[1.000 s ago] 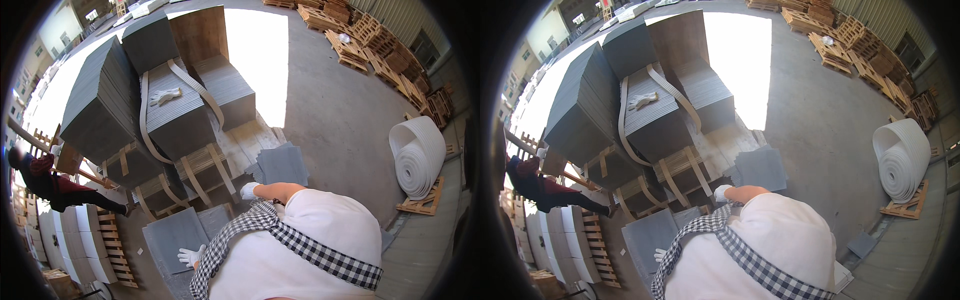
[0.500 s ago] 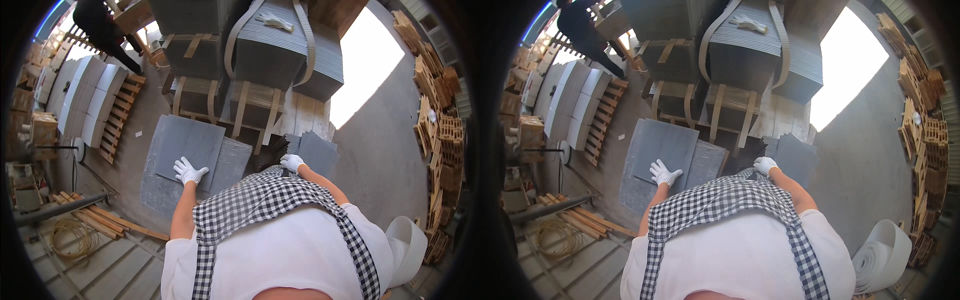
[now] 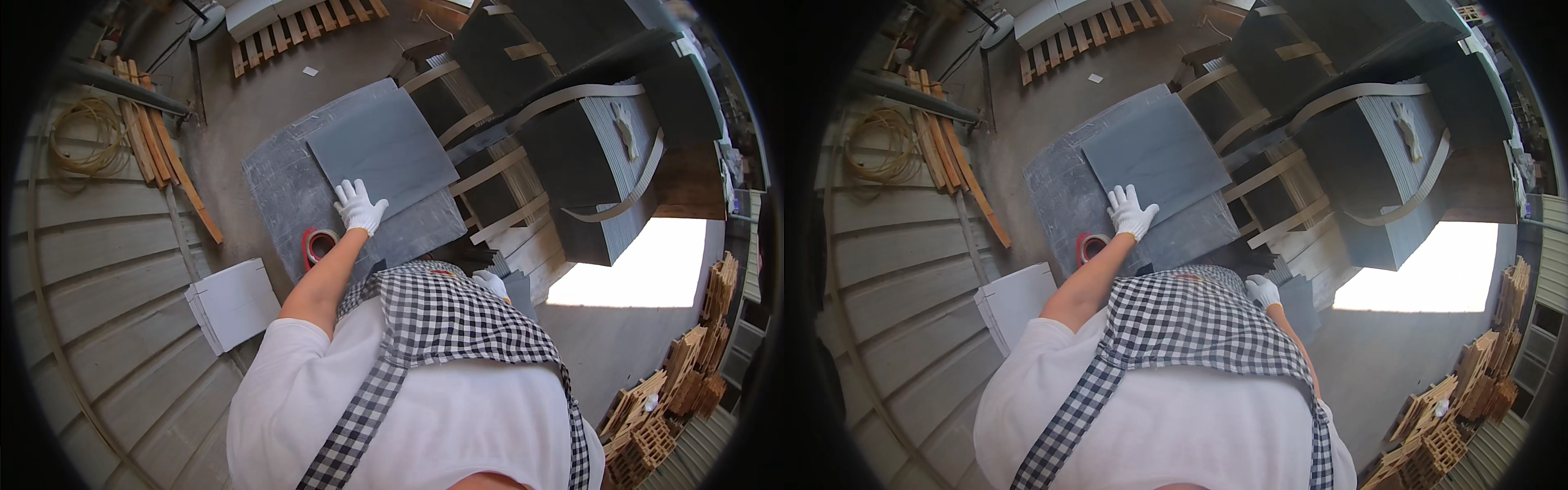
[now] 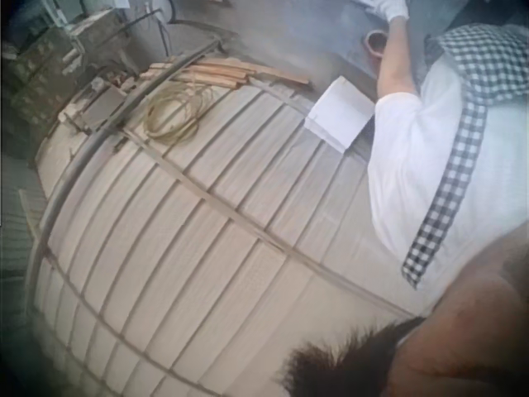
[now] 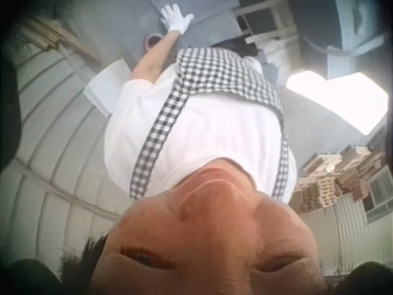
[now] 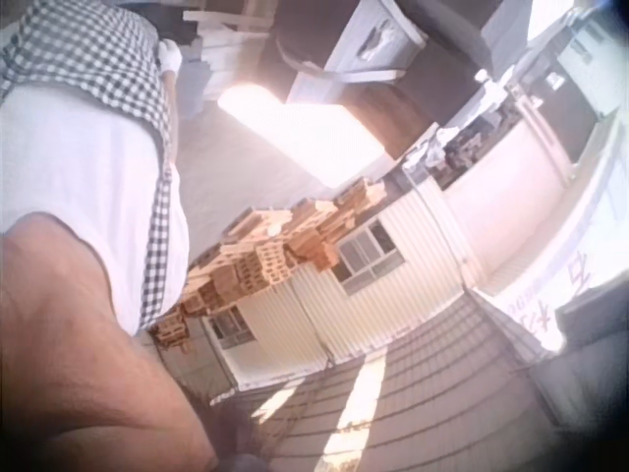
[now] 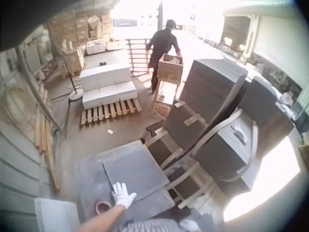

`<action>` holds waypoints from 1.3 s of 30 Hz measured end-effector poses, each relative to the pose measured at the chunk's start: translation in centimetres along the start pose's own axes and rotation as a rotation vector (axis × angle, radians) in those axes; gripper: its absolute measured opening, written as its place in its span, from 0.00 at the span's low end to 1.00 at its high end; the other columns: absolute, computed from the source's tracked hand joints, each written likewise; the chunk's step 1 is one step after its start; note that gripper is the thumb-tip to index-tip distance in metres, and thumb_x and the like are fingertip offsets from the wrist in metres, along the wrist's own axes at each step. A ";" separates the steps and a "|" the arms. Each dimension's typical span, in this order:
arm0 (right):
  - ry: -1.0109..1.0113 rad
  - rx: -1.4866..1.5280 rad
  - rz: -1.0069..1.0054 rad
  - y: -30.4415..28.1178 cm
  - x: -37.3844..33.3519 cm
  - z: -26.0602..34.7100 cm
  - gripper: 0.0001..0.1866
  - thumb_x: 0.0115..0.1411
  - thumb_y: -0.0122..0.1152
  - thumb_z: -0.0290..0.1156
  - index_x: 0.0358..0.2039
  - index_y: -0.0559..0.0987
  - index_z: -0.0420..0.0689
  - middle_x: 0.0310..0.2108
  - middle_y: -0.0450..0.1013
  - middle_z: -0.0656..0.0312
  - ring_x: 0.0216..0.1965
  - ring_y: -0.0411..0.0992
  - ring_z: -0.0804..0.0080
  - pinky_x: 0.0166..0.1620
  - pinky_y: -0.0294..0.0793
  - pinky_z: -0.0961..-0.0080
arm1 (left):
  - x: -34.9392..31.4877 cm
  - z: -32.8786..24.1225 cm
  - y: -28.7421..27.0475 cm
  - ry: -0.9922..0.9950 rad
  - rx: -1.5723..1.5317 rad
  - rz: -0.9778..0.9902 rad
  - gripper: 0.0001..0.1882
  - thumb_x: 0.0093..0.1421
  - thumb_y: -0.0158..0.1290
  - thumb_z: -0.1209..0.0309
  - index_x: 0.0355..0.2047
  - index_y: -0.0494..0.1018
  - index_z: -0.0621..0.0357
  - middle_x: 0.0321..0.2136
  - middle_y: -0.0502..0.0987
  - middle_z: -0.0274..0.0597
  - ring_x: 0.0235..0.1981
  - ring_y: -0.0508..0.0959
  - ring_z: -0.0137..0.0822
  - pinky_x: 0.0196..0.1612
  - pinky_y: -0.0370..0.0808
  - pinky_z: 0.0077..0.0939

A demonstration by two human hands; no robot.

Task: The person stacks gray rectangular panels on a wooden pallet, aligns them, and places white foam sheets between layers. A coworker assists by handing over foam sheets and applying tape to the stack.

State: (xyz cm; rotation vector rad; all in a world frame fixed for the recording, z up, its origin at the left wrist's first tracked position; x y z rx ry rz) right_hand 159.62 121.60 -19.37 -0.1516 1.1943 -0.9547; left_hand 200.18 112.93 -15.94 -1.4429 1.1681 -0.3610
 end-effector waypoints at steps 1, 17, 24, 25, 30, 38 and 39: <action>-0.010 -0.030 0.003 -0.1 0.6 0.2 0.20 0.56 0.59 0.43 0.46 0.81 0.49 0.49 0.77 0.56 0.49 0.75 0.53 0.52 0.75 0.64 | -0.3 -0.4 -0.7 -0.093 -0.058 0.001 0.49 0.52 0.60 0.46 0.66 0.54 0.60 0.67 0.52 0.57 0.69 0.49 0.55 0.67 0.56 0.50; -0.294 0.101 -0.126 -6.4 11.7 12.4 0.33 0.64 0.58 0.47 0.63 0.67 0.40 0.55 0.73 0.43 0.57 0.71 0.52 0.58 0.69 0.65 | -1.2 1.9 -0.7 -0.605 -0.576 -0.048 0.37 0.56 0.59 0.49 0.55 0.63 0.64 0.56 0.68 0.62 0.55 0.72 0.56 0.56 0.72 0.46; -0.396 -0.226 -0.215 -7.7 16.7 20.2 0.38 0.64 0.53 0.54 0.66 0.62 0.40 0.61 0.66 0.40 0.61 0.65 0.43 0.61 0.65 0.61 | -1.0 2.0 -1.7 -0.663 -0.690 0.033 0.42 0.57 0.58 0.47 0.61 0.62 0.66 0.60 0.65 0.63 0.60 0.69 0.57 0.60 0.69 0.44; -0.395 -0.210 -0.199 -7.5 17.3 20.8 0.39 0.64 0.53 0.54 0.66 0.62 0.39 0.61 0.66 0.40 0.62 0.65 0.43 0.61 0.65 0.61 | -1.0 2.0 -1.9 -0.667 -0.708 0.042 0.42 0.58 0.57 0.47 0.61 0.62 0.66 0.61 0.65 0.63 0.60 0.69 0.57 0.60 0.68 0.44; -0.345 0.164 0.037 -6.1 20.6 22.1 0.40 0.65 0.54 0.52 0.66 0.60 0.34 0.64 0.64 0.45 0.65 0.62 0.55 0.65 0.59 0.69 | -0.9 2.1 -2.2 -0.699 -0.722 0.046 0.40 0.59 0.56 0.47 0.61 0.62 0.66 0.61 0.65 0.61 0.60 0.69 0.56 0.60 0.69 0.44; -0.248 -0.096 -0.075 -7.3 22.1 22.8 0.37 0.68 0.38 0.59 0.47 0.78 0.34 0.48 0.75 0.39 0.53 0.71 0.41 0.55 0.69 0.58 | 0.1 4.1 0.2 -0.704 -0.721 -0.034 0.36 0.60 0.52 0.43 0.54 0.69 0.63 0.53 0.72 0.61 0.55 0.73 0.57 0.55 0.72 0.46; -0.262 -0.239 -0.129 -7.9 20.1 25.0 0.38 0.69 0.35 0.60 0.44 0.79 0.35 0.46 0.75 0.39 0.51 0.71 0.40 0.54 0.69 0.56 | 0.3 4.6 0.7 -0.711 -0.718 -0.046 0.35 0.61 0.51 0.43 0.52 0.71 0.64 0.51 0.74 0.61 0.54 0.74 0.57 0.55 0.72 0.46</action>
Point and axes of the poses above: each hand's wrist, its own x-axis towards the middle knuckle, its own y-axis out of the palm, z = x × y, the point moved 2 cm from there along x, towards the middle knuckle
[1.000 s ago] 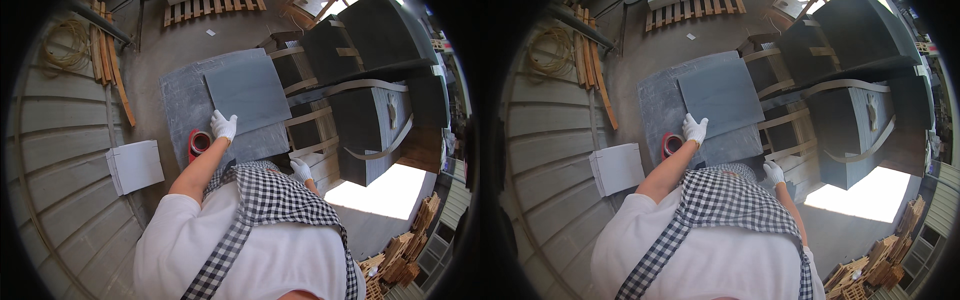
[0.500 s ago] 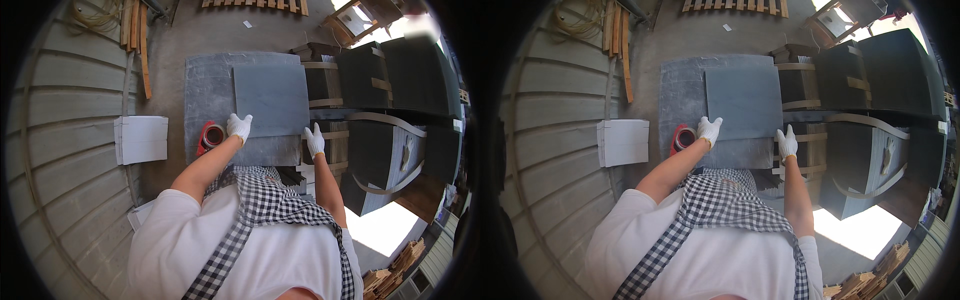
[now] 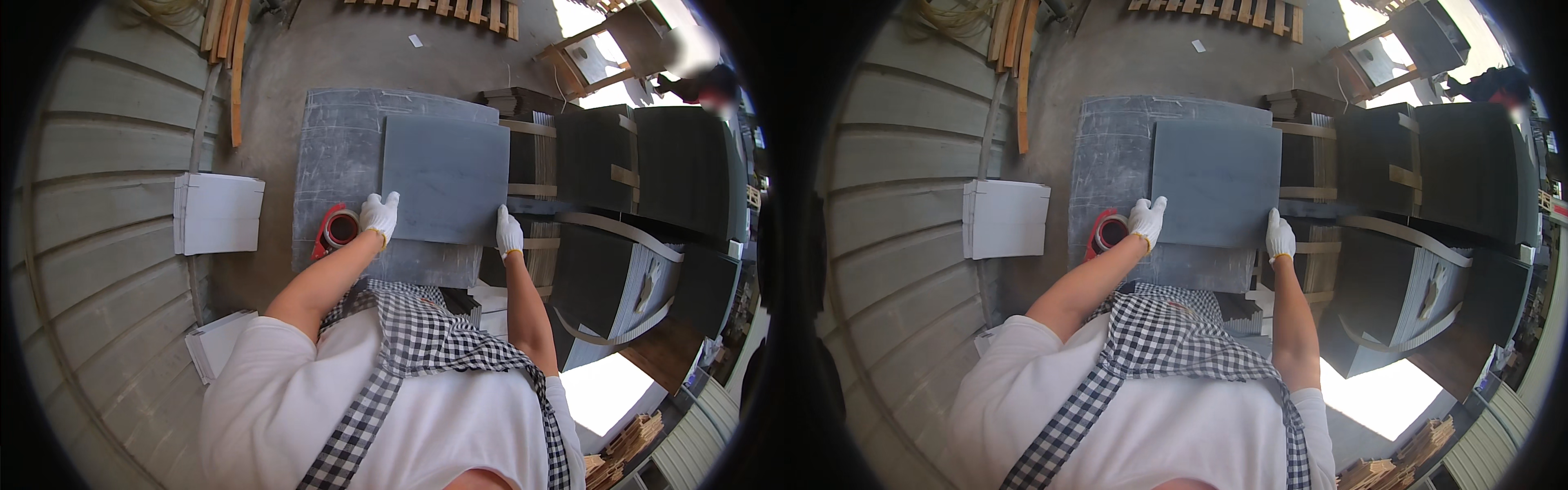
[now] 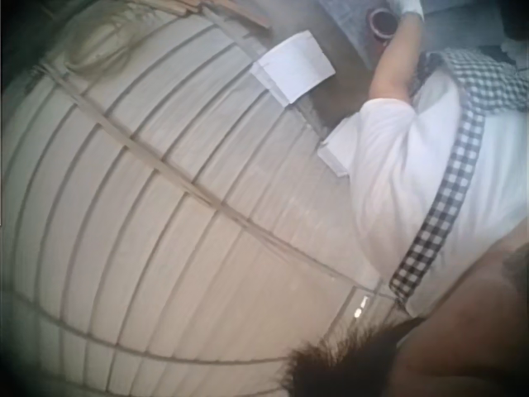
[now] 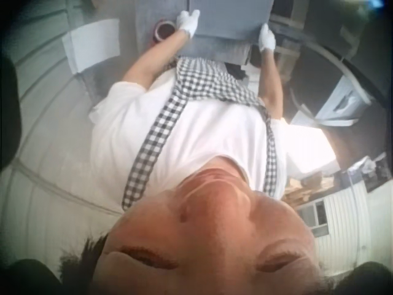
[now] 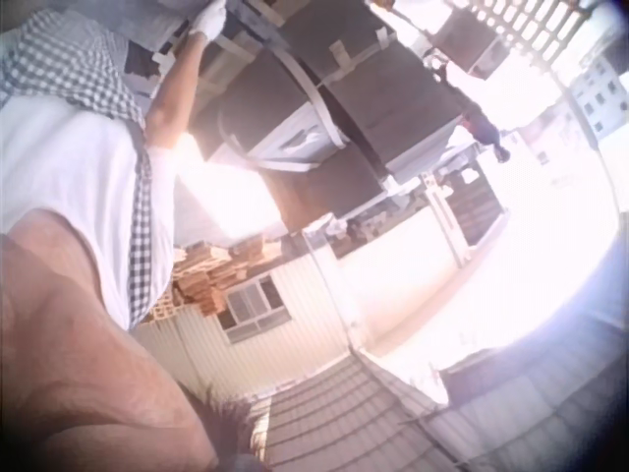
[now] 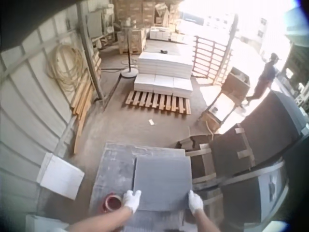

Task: The person stacks gray rectangular panels on a wooden pallet, aligns them, and places white foam sheets between layers. A coworker assists by handing over foam sheets and applying tape to the stack.

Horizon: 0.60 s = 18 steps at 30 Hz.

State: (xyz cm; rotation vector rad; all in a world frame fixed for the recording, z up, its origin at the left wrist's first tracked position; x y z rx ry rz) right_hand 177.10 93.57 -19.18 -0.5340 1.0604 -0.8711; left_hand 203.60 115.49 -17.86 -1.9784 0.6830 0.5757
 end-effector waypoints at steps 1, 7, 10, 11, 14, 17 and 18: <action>-0.012 -0.144 -0.044 -1.0 -0.8 1.3 0.39 0.69 0.32 0.61 0.42 0.80 0.35 0.44 0.76 0.39 0.50 0.72 0.39 0.52 0.70 0.54 | 0.3 0.0 -0.1 0.005 0.002 -0.008 0.35 0.61 0.50 0.42 0.50 0.73 0.65 0.49 0.75 0.61 0.53 0.75 0.57 0.54 0.72 0.46; -0.252 -0.118 -0.227 -5.0 -3.2 5.3 0.35 0.69 0.36 0.60 0.33 0.80 0.40 0.35 0.76 0.42 0.40 0.72 0.37 0.42 0.68 0.50 | 2.4 -0.7 -0.9 -0.141 -0.348 0.108 0.36 0.63 0.47 0.40 0.35 0.78 0.69 0.34 0.80 0.61 0.41 0.80 0.58 0.47 0.73 0.45; -0.262 -0.095 -0.195 -6.7 -3.8 6.8 0.33 0.68 0.42 0.58 0.32 0.80 0.38 0.31 0.75 0.43 0.36 0.72 0.40 0.40 0.68 0.55 | 1.6 -2.0 -1.6 -0.176 -0.523 0.072 0.34 0.64 0.47 0.42 0.33 0.76 0.69 0.31 0.79 0.56 0.34 0.79 0.51 0.41 0.73 0.43; -0.275 -0.089 -0.197 -6.6 -3.9 6.9 0.33 0.68 0.42 0.58 0.32 0.80 0.38 0.31 0.75 0.43 0.36 0.72 0.40 0.40 0.68 0.55 | 1.5 -2.1 -1.8 -0.188 -0.582 0.060 0.33 0.64 0.47 0.43 0.32 0.76 0.69 0.30 0.79 0.55 0.32 0.78 0.49 0.39 0.73 0.42; -0.270 -0.055 -0.162 -6.4 -4.9 7.9 0.32 0.69 0.44 0.56 0.34 0.80 0.36 0.32 0.76 0.42 0.36 0.73 0.43 0.40 0.69 0.58 | 2.3 -2.2 -3.3 -0.101 -0.609 0.055 0.29 0.63 0.52 0.46 0.28 0.76 0.67 0.22 0.73 0.40 0.25 0.70 0.34 0.31 0.69 0.35; -0.233 0.079 -0.156 -5.0 -6.0 10.0 0.30 0.69 0.46 0.54 0.34 0.80 0.36 0.32 0.76 0.43 0.36 0.74 0.45 0.41 0.69 0.59 | 2.8 -2.8 -6.4 -0.020 -0.658 -0.005 0.26 0.62 0.56 0.50 0.23 0.75 0.64 0.18 0.66 0.31 0.22 0.62 0.27 0.26 0.63 0.31; -0.322 0.141 -0.200 -3.9 -5.7 10.3 0.28 0.69 0.48 0.52 0.34 0.79 0.36 0.31 0.76 0.44 0.34 0.74 0.47 0.40 0.69 0.60 | 3.4 -3.0 -7.7 -0.017 -0.658 -0.026 0.26 0.61 0.57 0.50 0.22 0.74 0.65 0.17 0.66 0.31 0.21 0.62 0.27 0.26 0.63 0.31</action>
Point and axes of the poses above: each hand's wrist, its own x-axis towards the middle knuckle, its own y-axis out of the palm, z = x × y, the point moved 2 cm from there along x, towards the middle knuckle
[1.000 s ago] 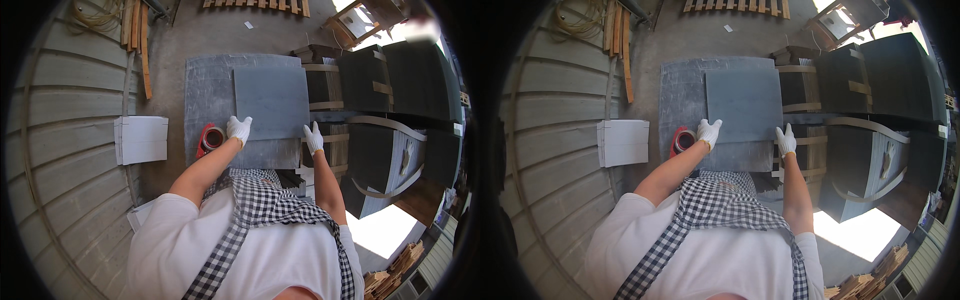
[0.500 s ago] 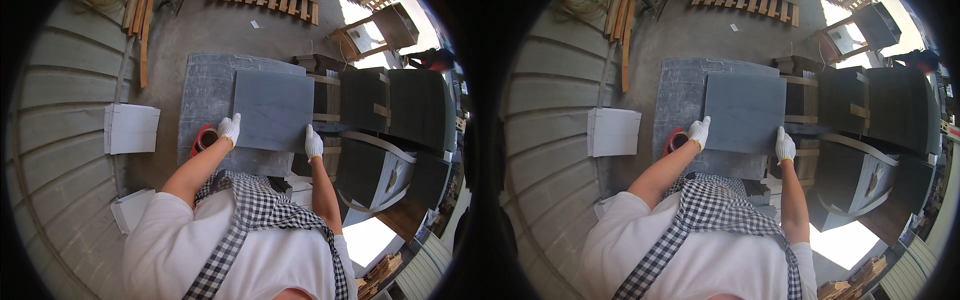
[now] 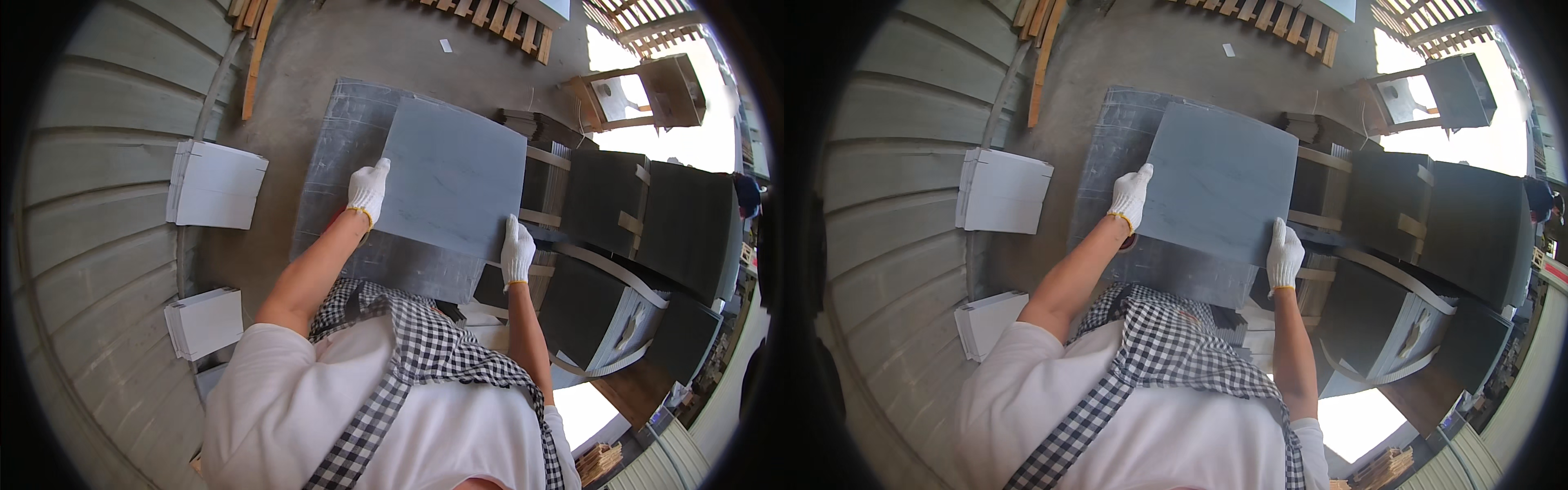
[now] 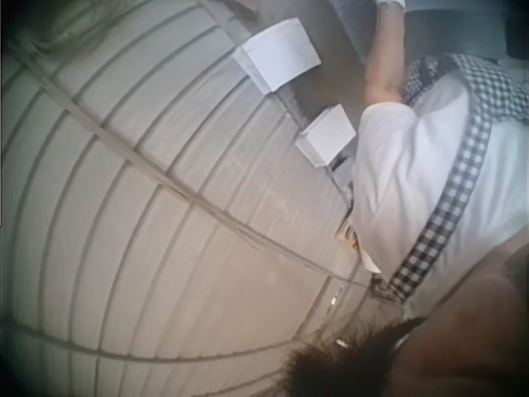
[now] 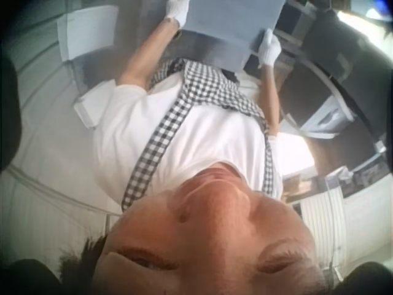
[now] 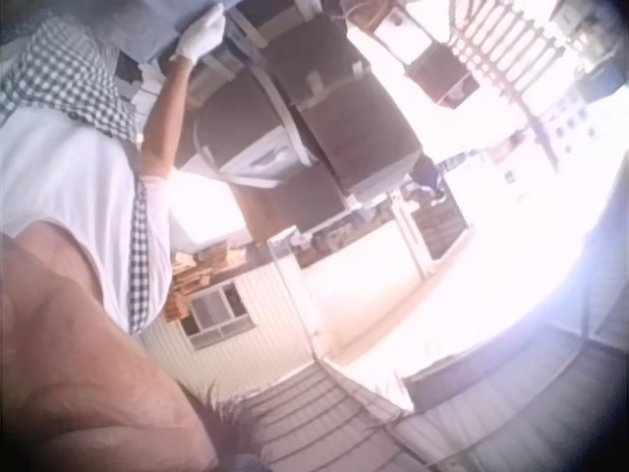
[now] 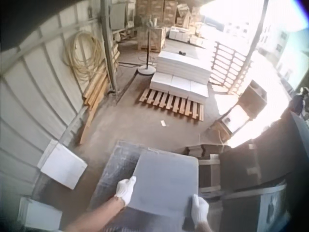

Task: The person stacks gray rectangular panels on a wooden pallet, aligns them, and places white foam sheets between layers. A coworker assists by handing over foam sheets and applying tape to the stack.

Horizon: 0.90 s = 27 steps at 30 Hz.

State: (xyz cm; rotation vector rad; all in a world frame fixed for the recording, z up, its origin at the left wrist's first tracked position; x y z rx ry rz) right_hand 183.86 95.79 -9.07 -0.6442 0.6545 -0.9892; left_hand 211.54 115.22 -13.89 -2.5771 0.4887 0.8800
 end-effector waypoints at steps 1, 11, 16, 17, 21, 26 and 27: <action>0.056 0.060 0.063 0.9 0.3 1.1 0.27 0.69 0.49 0.51 0.35 0.79 0.36 0.32 0.76 0.44 0.35 0.73 0.46 0.40 0.70 0.61 | 0.6 -0.8 -1.2 0.008 0.000 -0.024 0.26 0.61 0.57 0.50 0.22 0.74 0.65 0.17 0.67 0.31 0.21 0.62 0.27 0.26 0.63 0.32; 0.026 0.035 0.641 14.1 4.7 11.2 0.31 0.61 0.55 0.55 0.41 0.76 0.34 0.35 0.77 0.40 0.42 0.75 0.40 0.44 0.74 0.55 | 12.5 -2.0 -13.9 0.270 0.323 -0.474 0.31 0.58 0.55 0.45 0.31 0.77 0.69 0.27 0.79 0.58 0.30 0.77 0.52 0.39 0.71 0.45; -0.054 0.051 0.690 19.6 4.3 13.1 0.32 0.59 0.58 0.53 0.46 0.71 0.32 0.39 0.76 0.35 0.45 0.75 0.39 0.47 0.74 0.54 | 16.5 -1.5 -18.1 0.177 0.436 -0.458 0.34 0.60 0.54 0.43 0.31 0.78 0.71 0.26 0.78 0.53 0.28 0.74 0.47 0.37 0.70 0.42; -0.070 0.060 0.690 20.1 4.2 13.3 0.33 0.59 0.58 0.53 0.46 0.70 0.32 0.40 0.76 0.35 0.46 0.74 0.38 0.48 0.74 0.54 | 17.0 -0.8 -18.5 0.171 0.443 -0.465 0.34 0.60 0.54 0.43 0.32 0.78 0.71 0.26 0.78 0.53 0.29 0.74 0.46 0.38 0.70 0.41; -0.074 -0.025 0.793 20.4 2.9 12.9 0.34 0.60 0.57 0.51 0.54 0.68 0.34 0.45 0.75 0.37 0.50 0.73 0.41 0.50 0.74 0.54 | 19.6 2.6 -19.5 0.231 0.330 -0.446 0.33 0.62 0.54 0.44 0.30 0.77 0.72 0.22 0.74 0.49 0.26 0.67 0.42 0.37 0.69 0.38; -0.118 -0.132 0.877 17.5 1.1 13.1 0.25 0.62 0.55 0.47 0.51 0.74 0.41 0.44 0.77 0.45 0.48 0.75 0.46 0.49 0.75 0.56 | 20.8 2.7 -19.9 0.238 0.526 -0.433 0.35 0.63 0.50 0.40 0.36 0.79 0.68 0.30 0.80 0.55 0.33 0.77 0.50 0.42 0.72 0.40; -0.131 -0.168 0.895 16.6 0.7 12.6 0.24 0.62 0.55 0.47 0.50 0.75 0.42 0.43 0.78 0.45 0.47 0.75 0.46 0.49 0.75 0.57 | 21.0 2.2 -20.0 0.242 0.594 -0.435 0.35 0.63 0.48 0.40 0.38 0.79 0.67 0.33 0.81 0.56 0.35 0.77 0.52 0.44 0.72 0.40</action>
Point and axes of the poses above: each hand's wrist, its own x-axis towards the middle knuckle, its own y-axis out of the palm, z = x × y, the point moved 2 cm from there along x, towards the middle knuckle
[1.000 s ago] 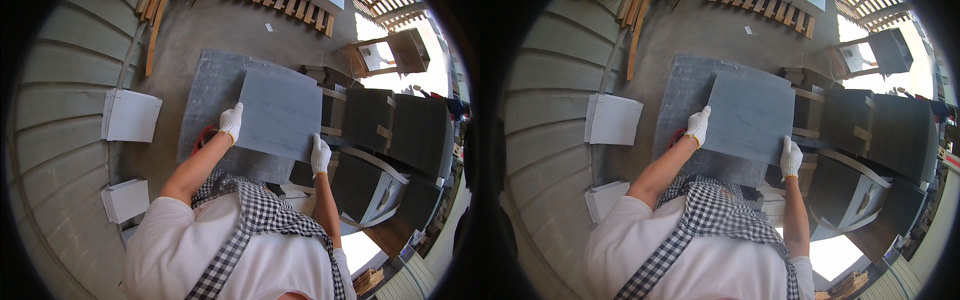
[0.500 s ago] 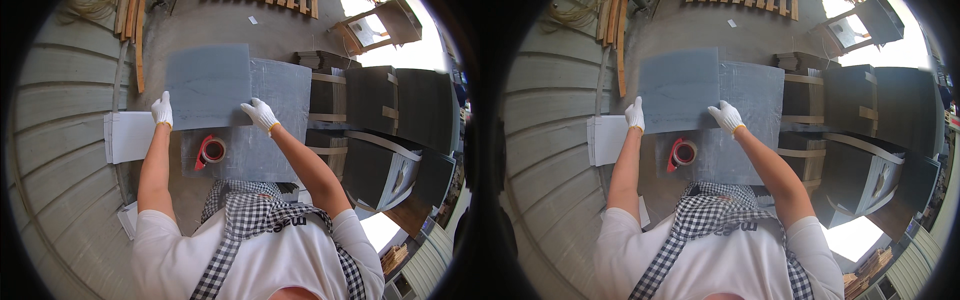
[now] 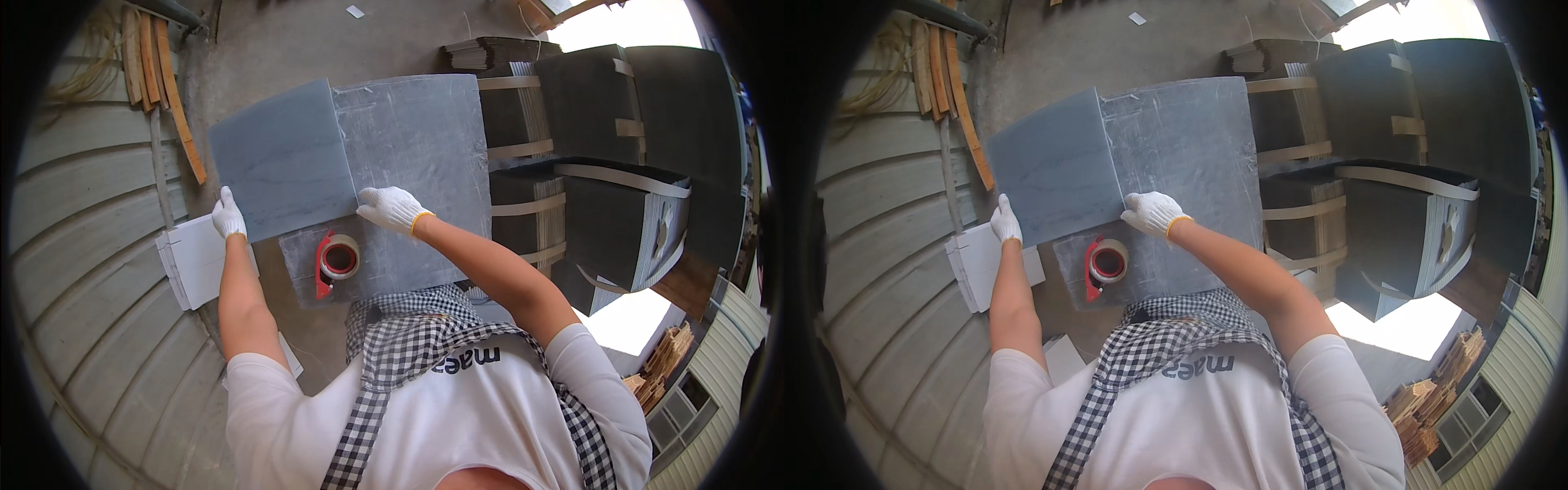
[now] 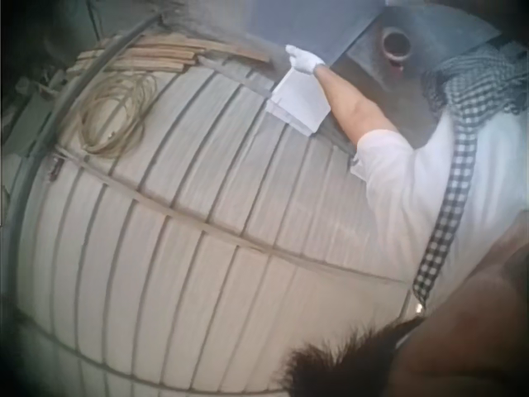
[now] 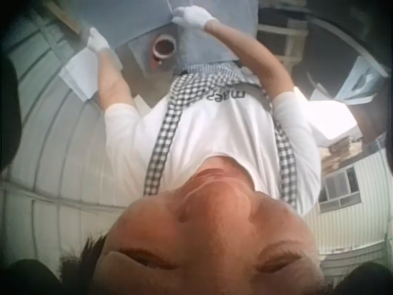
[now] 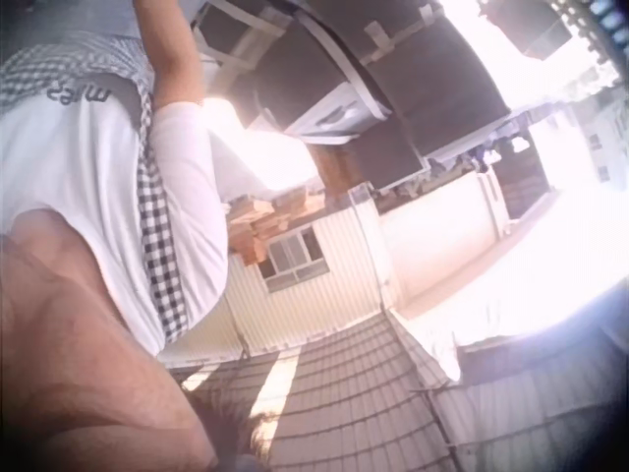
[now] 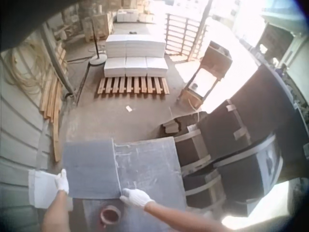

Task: The person stacks gray rectangular panels on a wooden pallet, aligns them, and places white foam sheets between layers. A coworker assists by handing over foam sheets and applying tape to the stack.

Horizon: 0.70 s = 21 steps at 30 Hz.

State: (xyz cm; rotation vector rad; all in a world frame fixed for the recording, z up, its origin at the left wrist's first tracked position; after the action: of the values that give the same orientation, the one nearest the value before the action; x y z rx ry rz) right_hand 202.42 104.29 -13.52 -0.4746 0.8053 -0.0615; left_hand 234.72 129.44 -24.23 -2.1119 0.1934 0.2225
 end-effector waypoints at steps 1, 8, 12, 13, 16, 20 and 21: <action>-0.009 -0.025 -0.008 0.9 -0.2 -2.1 0.22 0.62 0.54 0.47 0.49 0.78 0.46 0.40 0.79 0.46 0.45 0.77 0.47 0.48 0.75 0.56 | 0.3 -0.8 0.2 0.028 0.058 0.009 0.35 0.64 0.47 0.39 0.39 0.79 0.66 0.35 0.81 0.57 0.38 0.78 0.54 0.45 0.72 0.41; 0.112 0.245 -0.255 5.0 -8.5 -10.7 0.21 0.63 0.53 0.44 0.51 0.78 0.46 0.44 0.78 0.47 0.47 0.76 0.48 0.50 0.74 0.57 | 0.8 -1.7 1.3 0.068 -0.069 0.119 0.38 0.65 0.44 0.39 0.50 0.73 0.68 0.44 0.81 0.54 0.42 0.81 0.50 0.50 0.74 0.38; 0.282 0.314 -0.355 6.7 -13.1 -14.7 0.21 0.63 0.53 0.44 0.52 0.78 0.47 0.46 0.78 0.50 0.49 0.75 0.50 0.53 0.73 0.60 | -3.0 -7.9 0.8 0.122 0.497 -0.074 0.40 0.64 0.42 0.36 0.63 0.61 0.55 0.56 0.71 0.51 0.54 0.73 0.52 0.56 0.70 0.48; 0.314 0.314 -0.367 7.7 -14.1 -16.0 0.21 0.63 0.52 0.44 0.52 0.78 0.48 0.46 0.78 0.51 0.49 0.75 0.51 0.54 0.72 0.60 | -4.2 -9.4 0.3 0.127 0.617 -0.127 0.41 0.63 0.42 0.35 0.65 0.59 0.52 0.59 0.69 0.50 0.58 0.70 0.53 0.57 0.69 0.51; 0.290 0.313 -0.418 9.1 -17.2 -19.7 0.19 0.62 0.52 0.44 0.47 0.81 0.49 0.45 0.79 0.53 0.48 0.76 0.52 0.52 0.73 0.61 | -4.9 -11.2 2.6 0.397 0.713 -0.222 0.40 0.63 0.43 0.34 0.65 0.59 0.48 0.61 0.65 0.49 0.62 0.63 0.55 0.56 0.68 0.56; 0.522 0.460 -0.438 8.5 -21.2 -22.2 0.18 0.61 0.51 0.42 0.43 0.82 0.47 0.43 0.79 0.53 0.46 0.76 0.52 0.51 0.74 0.60 | -10.4 -16.4 4.0 0.607 0.555 -0.168 0.38 0.62 0.47 0.37 0.62 0.64 0.49 0.61 0.66 0.46 0.64 0.62 0.50 0.59 0.65 0.53; 0.550 0.498 -0.458 8.6 -21.9 -23.0 0.18 0.61 0.51 0.42 0.43 0.82 0.47 0.43 0.79 0.52 0.46 0.76 0.51 0.51 0.74 0.60 | -12.1 -17.4 4.6 0.660 0.499 -0.151 0.37 0.62 0.49 0.38 0.62 0.64 0.49 0.61 0.66 0.45 0.64 0.62 0.49 0.59 0.65 0.52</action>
State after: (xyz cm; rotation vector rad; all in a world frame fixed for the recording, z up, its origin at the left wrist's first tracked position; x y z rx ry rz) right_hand 169.87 108.14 -16.00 -0.1529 1.1596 -0.8273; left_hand 223.31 112.85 -16.19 -1.6228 0.4255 -0.5694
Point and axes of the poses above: each hand's wrist, its own x-axis towards the middle knuckle, its own y-axis out of the palm, z = x × y, the point moved 2 cm from there along x, towards the middle knuckle
